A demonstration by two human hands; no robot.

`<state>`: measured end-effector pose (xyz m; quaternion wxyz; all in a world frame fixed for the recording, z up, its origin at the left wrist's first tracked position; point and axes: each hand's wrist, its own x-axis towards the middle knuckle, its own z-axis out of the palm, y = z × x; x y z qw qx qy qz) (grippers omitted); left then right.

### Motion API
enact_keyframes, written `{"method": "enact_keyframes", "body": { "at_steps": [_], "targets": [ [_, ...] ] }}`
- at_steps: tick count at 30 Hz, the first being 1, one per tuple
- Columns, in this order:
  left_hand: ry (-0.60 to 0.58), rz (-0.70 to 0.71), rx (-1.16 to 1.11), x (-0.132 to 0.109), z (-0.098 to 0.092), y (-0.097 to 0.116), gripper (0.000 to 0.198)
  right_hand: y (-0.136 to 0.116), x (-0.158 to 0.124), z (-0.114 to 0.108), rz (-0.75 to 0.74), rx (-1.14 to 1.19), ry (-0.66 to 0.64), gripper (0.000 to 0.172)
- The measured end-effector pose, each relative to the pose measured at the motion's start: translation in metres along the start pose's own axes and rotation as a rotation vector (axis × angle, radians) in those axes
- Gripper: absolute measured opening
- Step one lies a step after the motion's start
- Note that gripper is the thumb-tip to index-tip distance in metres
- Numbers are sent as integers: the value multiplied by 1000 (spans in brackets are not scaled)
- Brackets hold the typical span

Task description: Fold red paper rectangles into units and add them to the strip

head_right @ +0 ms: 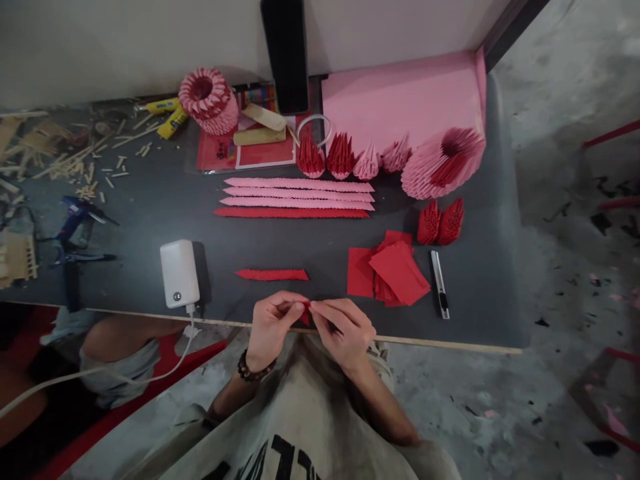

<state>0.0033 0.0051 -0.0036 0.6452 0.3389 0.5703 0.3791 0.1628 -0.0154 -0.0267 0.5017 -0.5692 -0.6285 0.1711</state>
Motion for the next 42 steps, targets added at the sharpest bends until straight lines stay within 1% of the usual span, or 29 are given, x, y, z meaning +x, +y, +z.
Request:
{"method": "enact_keyframes", "body": {
  "at_steps": [3,5,8,13,15,17,19,21,24,26,27,30,35,39,42],
  "targets": [
    [20,3,2,1,-2,0,23,11,-3,-4,-142,-42,-92,32],
    [19,-1,17,0,-2,3,24,16,-3,-9,-205,-80,-176,31],
    [12,-15,54,-1,-2,8,26,15,-1,-18,-231,-103,-241,30],
    [-8,-29,54,-1,0,11,28,13,2,-24,-246,-92,-325,39],
    [-10,1,71,-2,1,11,26,13,0,-22,-257,-75,-288,37],
    [12,66,148,-4,2,11,23,11,-3,-17,-203,-42,-194,35],
    [60,147,264,-6,4,10,19,5,-4,-12,-91,-25,-117,36],
    [111,204,351,-9,7,10,19,-3,-3,-7,35,0,-91,26],
    [137,207,371,-14,11,9,18,-14,2,-3,202,54,-59,10],
    [105,185,376,-16,13,10,23,-16,4,-3,293,70,-49,4],
    [84,177,384,-17,13,10,25,-16,4,-3,321,77,-52,5],
    [57,167,410,-18,12,10,20,-15,4,-2,361,114,-72,8],
    [77,170,457,-15,7,5,17,-13,2,1,430,142,-68,12],
    [68,170,502,-13,3,5,16,-12,0,2,408,177,-98,11],
    [57,164,501,-15,4,5,16,-13,-1,2,392,190,-82,11]
  ]
}}
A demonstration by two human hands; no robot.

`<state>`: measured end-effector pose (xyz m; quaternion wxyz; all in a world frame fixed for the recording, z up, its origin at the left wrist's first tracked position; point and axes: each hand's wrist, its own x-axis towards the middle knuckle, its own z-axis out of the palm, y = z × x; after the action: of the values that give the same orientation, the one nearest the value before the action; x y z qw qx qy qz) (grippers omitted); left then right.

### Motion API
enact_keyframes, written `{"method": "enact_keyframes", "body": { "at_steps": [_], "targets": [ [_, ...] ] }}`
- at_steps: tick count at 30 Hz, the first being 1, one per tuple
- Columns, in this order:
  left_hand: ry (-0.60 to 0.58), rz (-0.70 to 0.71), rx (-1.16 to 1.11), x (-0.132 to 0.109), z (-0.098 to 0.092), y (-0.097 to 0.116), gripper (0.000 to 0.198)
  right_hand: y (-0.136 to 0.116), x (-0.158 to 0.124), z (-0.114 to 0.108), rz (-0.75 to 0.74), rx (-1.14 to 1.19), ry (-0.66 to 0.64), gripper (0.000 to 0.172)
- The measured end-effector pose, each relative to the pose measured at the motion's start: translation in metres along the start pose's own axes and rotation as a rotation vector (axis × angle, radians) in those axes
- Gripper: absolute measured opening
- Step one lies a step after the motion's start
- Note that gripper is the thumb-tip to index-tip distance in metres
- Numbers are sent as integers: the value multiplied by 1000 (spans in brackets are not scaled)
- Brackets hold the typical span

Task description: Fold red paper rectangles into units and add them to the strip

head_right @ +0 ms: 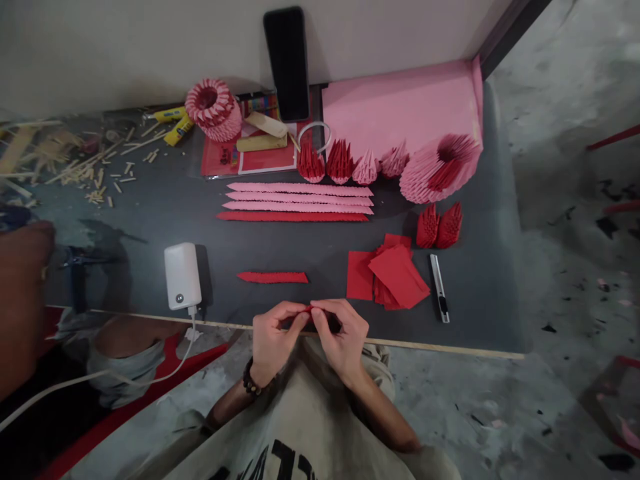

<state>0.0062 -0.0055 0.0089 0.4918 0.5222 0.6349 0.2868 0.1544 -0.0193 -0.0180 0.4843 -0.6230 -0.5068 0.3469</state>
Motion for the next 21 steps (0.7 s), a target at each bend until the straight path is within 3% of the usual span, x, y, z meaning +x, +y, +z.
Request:
{"method": "enact_keyframes", "body": {
  "at_steps": [7,10,13,16,21],
  "targets": [
    [24,108,87,-3,5,2,11,0,1,2,3,-88,43,20],
    [107,169,142,1,3,0,10,1,3,0,-14,-65,-7,12],
    [89,187,147,5,-1,0,11,0,5,0,-49,14,-35,9],
    [46,191,137,5,-3,1,11,-1,6,1,-37,32,1,10],
    [36,79,46,3,-3,5,11,2,8,2,-3,57,-5,11]
  ]
}}
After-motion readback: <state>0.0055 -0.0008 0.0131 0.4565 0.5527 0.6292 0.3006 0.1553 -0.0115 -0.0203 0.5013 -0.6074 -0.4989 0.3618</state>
